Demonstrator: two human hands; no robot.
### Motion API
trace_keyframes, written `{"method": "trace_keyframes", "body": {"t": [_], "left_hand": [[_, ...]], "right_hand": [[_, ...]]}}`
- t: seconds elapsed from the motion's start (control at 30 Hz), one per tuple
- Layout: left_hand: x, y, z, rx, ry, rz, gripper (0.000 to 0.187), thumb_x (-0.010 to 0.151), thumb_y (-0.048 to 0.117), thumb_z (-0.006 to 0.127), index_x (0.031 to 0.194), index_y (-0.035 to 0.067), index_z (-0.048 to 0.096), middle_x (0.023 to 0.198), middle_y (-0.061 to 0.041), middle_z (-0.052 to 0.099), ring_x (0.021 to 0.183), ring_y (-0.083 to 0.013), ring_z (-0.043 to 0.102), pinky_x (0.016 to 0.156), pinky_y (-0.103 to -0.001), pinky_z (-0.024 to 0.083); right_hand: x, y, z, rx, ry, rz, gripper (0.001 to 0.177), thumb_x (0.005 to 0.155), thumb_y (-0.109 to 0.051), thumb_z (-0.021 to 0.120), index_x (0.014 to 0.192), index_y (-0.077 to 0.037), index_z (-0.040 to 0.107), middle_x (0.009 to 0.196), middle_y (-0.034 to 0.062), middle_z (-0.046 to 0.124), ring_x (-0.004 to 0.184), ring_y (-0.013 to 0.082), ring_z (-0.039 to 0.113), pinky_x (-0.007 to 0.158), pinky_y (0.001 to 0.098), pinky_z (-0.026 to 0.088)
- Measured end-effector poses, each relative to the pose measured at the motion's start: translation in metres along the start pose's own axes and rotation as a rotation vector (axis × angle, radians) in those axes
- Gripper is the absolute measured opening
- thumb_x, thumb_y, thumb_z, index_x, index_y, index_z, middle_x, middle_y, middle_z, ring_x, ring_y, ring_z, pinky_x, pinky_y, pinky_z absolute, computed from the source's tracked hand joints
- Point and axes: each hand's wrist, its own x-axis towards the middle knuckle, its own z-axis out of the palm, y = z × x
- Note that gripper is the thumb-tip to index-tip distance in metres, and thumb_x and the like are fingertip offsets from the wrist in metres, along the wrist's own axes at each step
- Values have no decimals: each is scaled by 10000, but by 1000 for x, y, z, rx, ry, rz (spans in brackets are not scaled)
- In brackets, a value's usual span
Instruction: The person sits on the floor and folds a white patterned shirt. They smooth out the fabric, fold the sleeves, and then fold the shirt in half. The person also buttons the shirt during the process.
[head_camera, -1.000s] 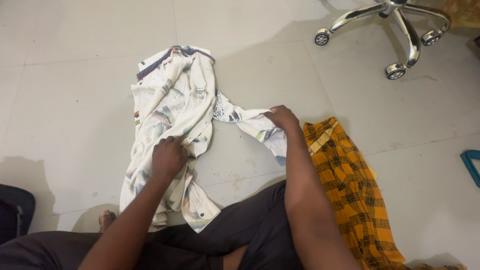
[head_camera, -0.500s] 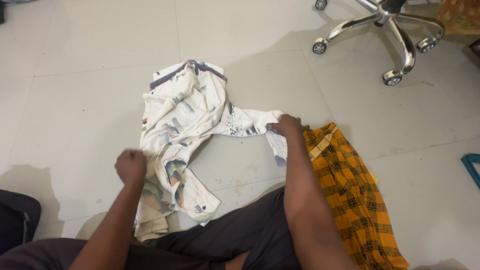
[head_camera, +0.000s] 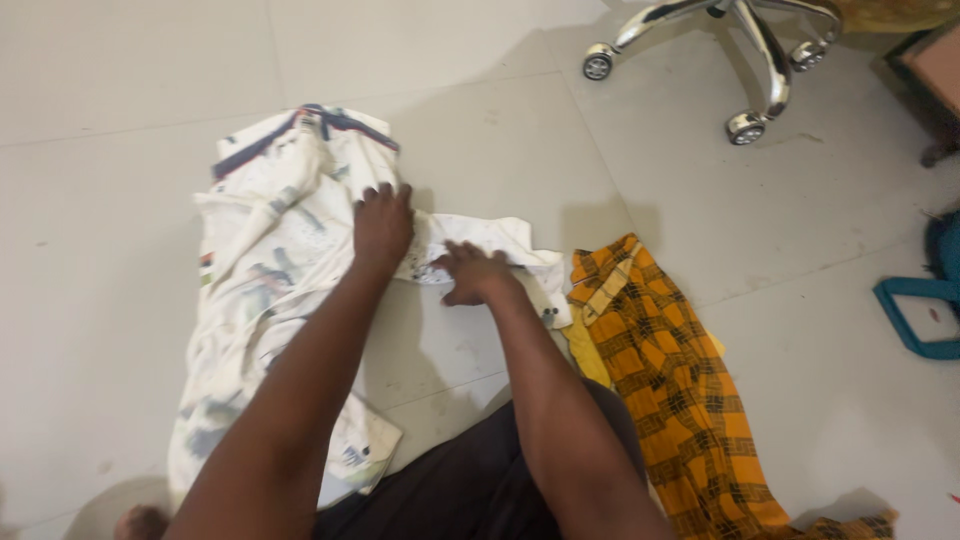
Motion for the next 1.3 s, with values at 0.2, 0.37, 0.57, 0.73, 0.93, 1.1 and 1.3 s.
{"method": "trace_keyframes", "body": {"t": [0.2,0.37,0.57,0.73,0.93,1.1,1.3], "left_hand": [[64,-30,67,123,45,-75,414,893,244,670,1265,70,622,1231,-251,631,1133,-419,600,863,-563,493],[105,-101,99,-30,-173,-337,308,1000,194,584,1231,-7,623,1224,-242,660,1133,-389,629,959,-557,477],[92,-256,35,-89,254,-724,520,1006,185,614,1383,-123,430,1352,-312,526,1195,-464,526,938,-591,452],[-20,-201,-34,51,157,-194,572,1013,202,604,1496,-63,452,1321,-322,535,1192,-471,511,970,-640,412],[-169,-93,-90,23,-243,78,553,866,352,616,1386,176,549,1322,-229,567,1111,-417,583,786,-542,524],[-150,-150,-47,-356,-59,-10,391,883,181,709,1264,229,639,1276,-179,682,1130,-389,653,941,-498,541],[-116,-153,-70,-690,-458,-753,614,812,274,776,1353,121,530,1183,-192,684,1013,-401,685,791,-554,559]], "right_hand": [[6,9,-8,73,-66,-63,739,796,-436,751,1483,-380,485,1733,-83,99,1596,201,88,1200,679,167],[-1,11,-19,131,37,3,483,825,-426,748,1273,-271,656,1589,-37,418,1505,205,332,1187,591,292],[3,21,-21,243,634,84,320,849,-292,765,1132,-172,674,1344,28,598,1383,239,435,1102,529,345],[-1,7,-18,232,632,66,369,826,-278,772,1153,-148,661,1334,32,592,1354,252,444,1038,498,400],[0,-39,1,67,299,37,572,904,-352,668,1452,-250,540,1504,15,470,1426,265,387,1131,517,378],[39,1,9,30,346,152,726,995,-572,444,1597,-217,245,1683,7,134,1540,236,113,1168,667,172],[46,8,23,41,749,112,548,1020,-474,527,1411,-91,540,1495,128,475,1389,320,440,1100,560,399]]}}
